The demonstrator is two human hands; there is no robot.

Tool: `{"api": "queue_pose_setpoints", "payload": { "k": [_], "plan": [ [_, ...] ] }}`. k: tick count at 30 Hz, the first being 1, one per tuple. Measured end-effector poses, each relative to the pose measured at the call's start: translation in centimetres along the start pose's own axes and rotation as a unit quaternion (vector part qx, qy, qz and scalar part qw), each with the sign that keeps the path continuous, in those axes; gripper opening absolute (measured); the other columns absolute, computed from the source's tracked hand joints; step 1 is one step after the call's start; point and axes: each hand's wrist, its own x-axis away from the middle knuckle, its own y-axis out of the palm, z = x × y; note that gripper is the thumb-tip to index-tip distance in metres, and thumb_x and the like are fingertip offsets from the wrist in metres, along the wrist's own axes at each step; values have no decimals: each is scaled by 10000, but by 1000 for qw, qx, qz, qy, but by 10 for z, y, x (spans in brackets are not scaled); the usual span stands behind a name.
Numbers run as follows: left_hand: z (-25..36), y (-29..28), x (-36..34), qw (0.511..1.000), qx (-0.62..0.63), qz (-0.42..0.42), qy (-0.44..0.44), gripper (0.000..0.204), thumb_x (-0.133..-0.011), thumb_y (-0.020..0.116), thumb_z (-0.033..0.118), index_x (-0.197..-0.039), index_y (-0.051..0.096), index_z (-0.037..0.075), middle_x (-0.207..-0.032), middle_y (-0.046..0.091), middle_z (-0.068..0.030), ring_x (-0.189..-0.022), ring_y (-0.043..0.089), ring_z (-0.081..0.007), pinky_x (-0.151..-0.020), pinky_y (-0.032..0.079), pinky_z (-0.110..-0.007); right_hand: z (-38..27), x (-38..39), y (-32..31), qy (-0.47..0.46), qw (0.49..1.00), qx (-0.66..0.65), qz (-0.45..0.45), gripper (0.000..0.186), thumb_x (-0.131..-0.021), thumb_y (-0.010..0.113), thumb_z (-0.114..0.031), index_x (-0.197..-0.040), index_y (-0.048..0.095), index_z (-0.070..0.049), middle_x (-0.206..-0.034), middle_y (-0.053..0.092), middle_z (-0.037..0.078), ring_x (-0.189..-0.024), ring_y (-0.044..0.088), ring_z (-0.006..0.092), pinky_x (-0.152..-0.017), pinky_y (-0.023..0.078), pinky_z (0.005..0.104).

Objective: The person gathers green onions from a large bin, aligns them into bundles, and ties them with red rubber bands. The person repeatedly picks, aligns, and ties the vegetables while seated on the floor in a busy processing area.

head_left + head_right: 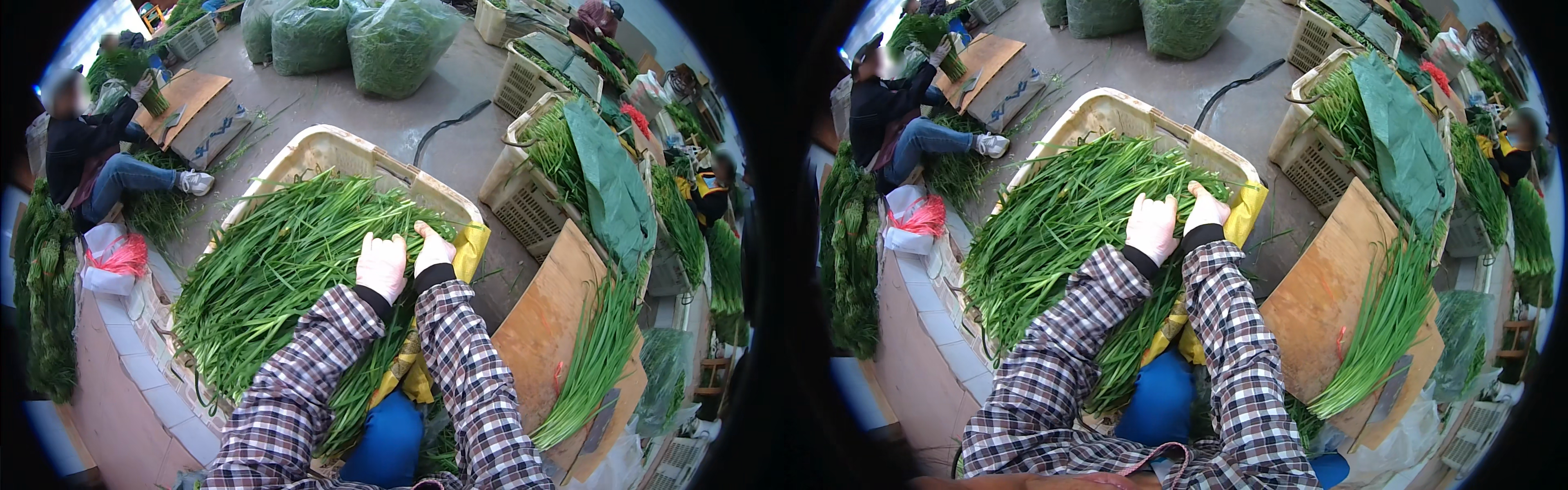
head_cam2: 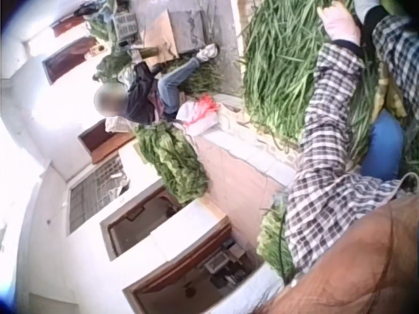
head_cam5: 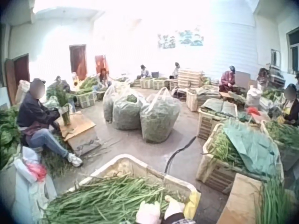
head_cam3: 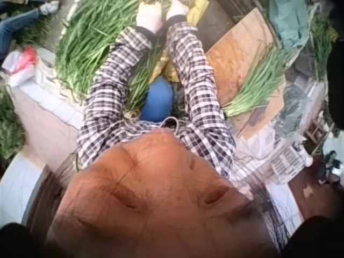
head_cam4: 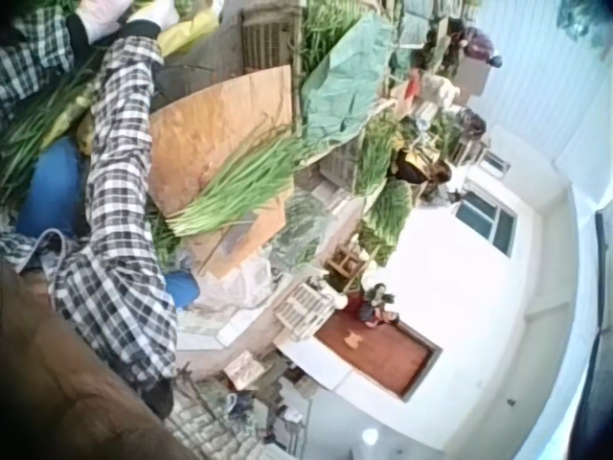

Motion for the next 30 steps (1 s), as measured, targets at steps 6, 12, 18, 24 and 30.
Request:
{"api": "queue_pose_setpoints", "payload": {
  "k": [6, 12, 18, 24, 30],
  "plan": [
    [-50, -25, -44, 962, 254, 27, 101, 515, -887, 537, 446, -1312, 501, 157, -1328, 520, -109, -1252, 446, -283, -1046, 218, -594, -9, 14, -11, -12, 982, -9, -188, 420, -775, 767, -236, -1110, 628, -25, -1055, 654, 62, -918, 616, 183, -787, 515, 318],
    [-110, 10, -79, 976, 103, -185, -57, 424, -972, 319, 470, -1358, 446, 352, -1409, 445, -74, -1362, 327, -201, -1068, 18, -666, -1, -5, -21, -24, 990, -34, -137, 683, -640, 872, -181, -1214, 541, -14, -1170, 591, 63, -1033, 557, 195, -964, 421, 336],
    [-78, -54, -97, 978, 74, -197, -9, 489, -931, 387, 526, -1293, 549, 241, -1303, 555, -39, -1269, 449, -240, -1077, 156, -616, -5, 11, -40, -79, 960, -137, -231, 730, -614, 879, -111, -1248, 518, -81, -1165, 591, 53, -1048, 560, 211, -921, 477, 370],
    [-78, -17, -98, 890, 394, -229, -33, 905, -777, 580, 667, -1348, 430, -19, -1369, 442, -238, -1270, 440, -313, -1052, 340, -367, -20, 32, -40, 15, 950, -142, -277, 595, -697, 823, -100, -1224, 547, -74, -1133, 607, 40, -1022, 574, 206, -897, 491, 362],
    [-75, 7, -87, 650, 737, -182, -31, 539, -842, 690, 353, -1245, 553, 21, -1118, 631, -64, -1019, 571, -135, -887, 447, -266, -19, 25, -40, -48, 944, -74, -319, 529, -718, 812, -147, -1185, 581, -54, -1112, 624, 32, -990, 573, 172, -910, 452, 316]
  ]
}}
